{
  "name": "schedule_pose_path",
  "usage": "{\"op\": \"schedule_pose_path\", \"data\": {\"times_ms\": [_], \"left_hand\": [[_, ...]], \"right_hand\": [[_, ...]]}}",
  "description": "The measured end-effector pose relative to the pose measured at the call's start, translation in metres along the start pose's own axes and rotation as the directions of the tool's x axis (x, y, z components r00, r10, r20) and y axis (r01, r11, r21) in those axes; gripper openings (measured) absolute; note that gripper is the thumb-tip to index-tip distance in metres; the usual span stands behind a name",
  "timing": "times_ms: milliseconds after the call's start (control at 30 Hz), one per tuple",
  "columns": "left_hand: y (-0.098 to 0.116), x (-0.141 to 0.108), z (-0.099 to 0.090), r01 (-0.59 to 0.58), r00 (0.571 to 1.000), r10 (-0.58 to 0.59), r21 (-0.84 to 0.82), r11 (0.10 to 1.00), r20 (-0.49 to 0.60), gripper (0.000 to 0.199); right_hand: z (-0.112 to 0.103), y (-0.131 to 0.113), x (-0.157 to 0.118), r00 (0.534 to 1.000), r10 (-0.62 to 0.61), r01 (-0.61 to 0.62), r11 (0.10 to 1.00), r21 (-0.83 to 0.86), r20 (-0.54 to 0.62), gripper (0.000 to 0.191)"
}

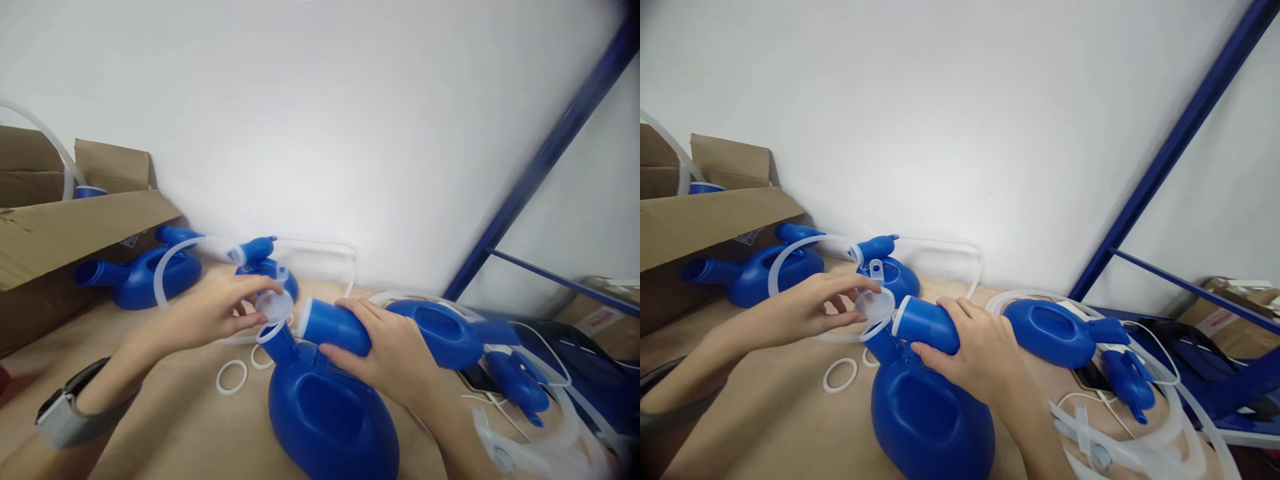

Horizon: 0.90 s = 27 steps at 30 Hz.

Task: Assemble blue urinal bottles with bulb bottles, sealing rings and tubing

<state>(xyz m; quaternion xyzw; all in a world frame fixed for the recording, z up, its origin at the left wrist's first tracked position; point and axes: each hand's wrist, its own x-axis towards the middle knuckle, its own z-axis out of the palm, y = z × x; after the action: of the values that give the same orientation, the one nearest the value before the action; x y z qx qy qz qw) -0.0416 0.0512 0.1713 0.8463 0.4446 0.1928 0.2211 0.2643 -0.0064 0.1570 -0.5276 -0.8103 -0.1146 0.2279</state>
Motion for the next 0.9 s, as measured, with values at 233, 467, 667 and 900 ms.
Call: {"op": "schedule_pose_path", "data": {"times_ms": [233, 467, 667, 900], "left_hand": [[0.039, -0.007, 0.028, -0.340, 0.894, 0.283, -0.115, 0.933, -0.347, 0.034], [0.046, -0.003, 0.042, -0.447, 0.785, 0.419, 0.052, 0.893, -0.456, 0.057], [0.051, -0.008, 0.060, -0.471, 0.734, 0.435, 0.072, 0.879, -0.521, 0.071], [0.032, -0.006, 0.058, -0.371, 0.900, 0.243, -0.344, 0.863, -0.361, 0.045]], "right_hand": [[-0.011, -0.003, 0.003, 0.995, 0.102, -0.095, 0.929, 0.357, 0.000, 0.047], [-0.024, -0.013, 0.005, 0.967, 0.108, -0.238, 0.706, 0.667, 0.231, 0.042], [-0.008, -0.021, 0.007, 0.901, 0.179, -0.431, 0.292, 0.854, 0.394, 0.057], [0.003, -0.019, 0.009, 0.726, 0.097, -0.682, -0.020, 0.731, 0.681, 0.068]]}}
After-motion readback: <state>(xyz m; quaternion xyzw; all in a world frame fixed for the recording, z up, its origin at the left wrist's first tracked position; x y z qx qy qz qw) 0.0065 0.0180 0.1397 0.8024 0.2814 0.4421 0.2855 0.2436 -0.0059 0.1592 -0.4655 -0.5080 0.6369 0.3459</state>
